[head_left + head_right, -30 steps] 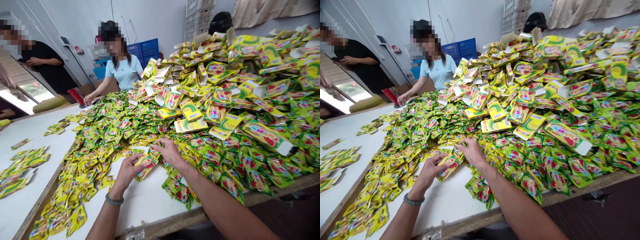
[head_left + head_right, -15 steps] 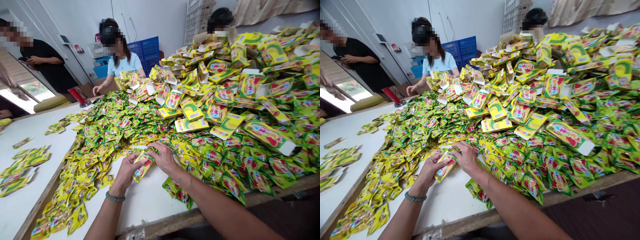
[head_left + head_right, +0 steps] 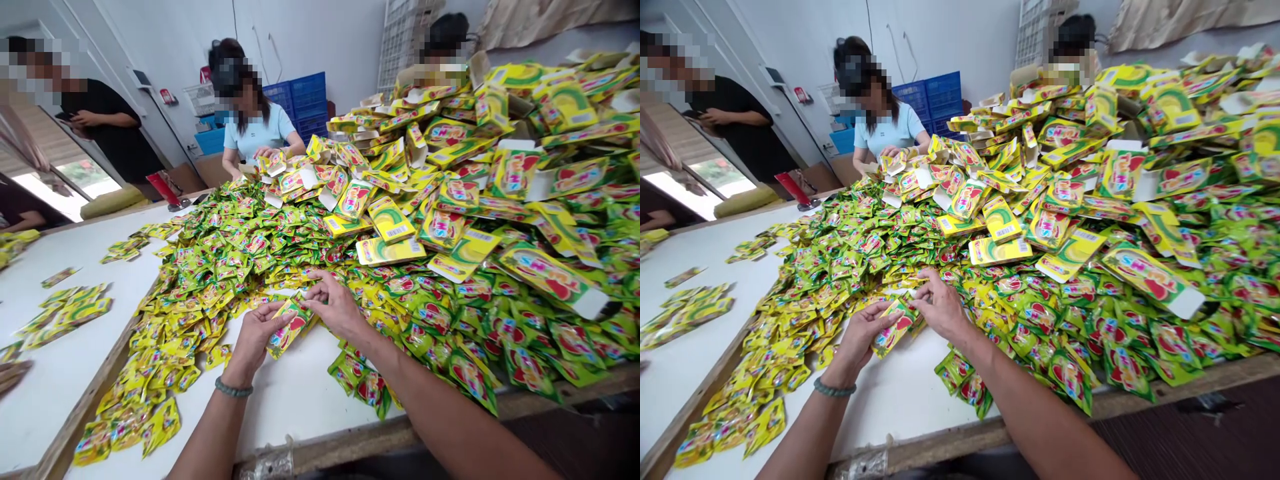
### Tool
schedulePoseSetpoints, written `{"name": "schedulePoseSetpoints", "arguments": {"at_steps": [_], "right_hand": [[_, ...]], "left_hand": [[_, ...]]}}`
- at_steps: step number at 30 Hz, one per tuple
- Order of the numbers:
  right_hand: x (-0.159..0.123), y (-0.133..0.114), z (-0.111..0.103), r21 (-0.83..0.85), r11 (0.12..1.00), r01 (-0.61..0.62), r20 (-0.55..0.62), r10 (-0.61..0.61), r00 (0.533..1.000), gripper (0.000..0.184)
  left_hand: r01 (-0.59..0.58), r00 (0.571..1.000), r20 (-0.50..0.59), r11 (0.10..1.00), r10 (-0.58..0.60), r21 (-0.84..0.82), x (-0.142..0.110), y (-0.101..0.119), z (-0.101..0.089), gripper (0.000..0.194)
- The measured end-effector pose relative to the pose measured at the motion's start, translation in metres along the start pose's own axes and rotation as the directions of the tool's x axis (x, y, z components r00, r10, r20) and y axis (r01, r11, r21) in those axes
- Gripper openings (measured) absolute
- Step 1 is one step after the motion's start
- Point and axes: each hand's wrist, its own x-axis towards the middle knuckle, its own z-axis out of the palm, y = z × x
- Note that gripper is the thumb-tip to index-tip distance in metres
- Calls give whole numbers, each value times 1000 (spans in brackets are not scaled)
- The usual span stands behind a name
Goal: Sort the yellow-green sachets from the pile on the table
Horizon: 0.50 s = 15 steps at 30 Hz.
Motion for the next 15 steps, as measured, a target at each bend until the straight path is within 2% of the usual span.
{"name": "schedulePoseSetpoints", "arguments": {"at_steps": [5, 9, 12, 15], "right_hand": [[-2, 0, 1, -92, 996, 20, 56, -14, 998, 31], [-7, -12, 2, -150, 989, -15, 108, 32, 994, 31], [-9, -20, 4, -79, 997, -13, 194, 28, 981, 34], [-7, -19, 3, 90, 994, -69, 248, 45, 968, 32]], "left_hand": [[-9, 1000, -10, 1000, 9, 29, -1, -1, -2, 40], [-22, 999, -25, 999, 23, 43, 0, -1, 0, 41], [-34, 999, -10, 998, 34, 56, 0, -1, 6, 42], [-27, 999, -42, 993, 32, 117, -6, 9, 6, 43]]}}
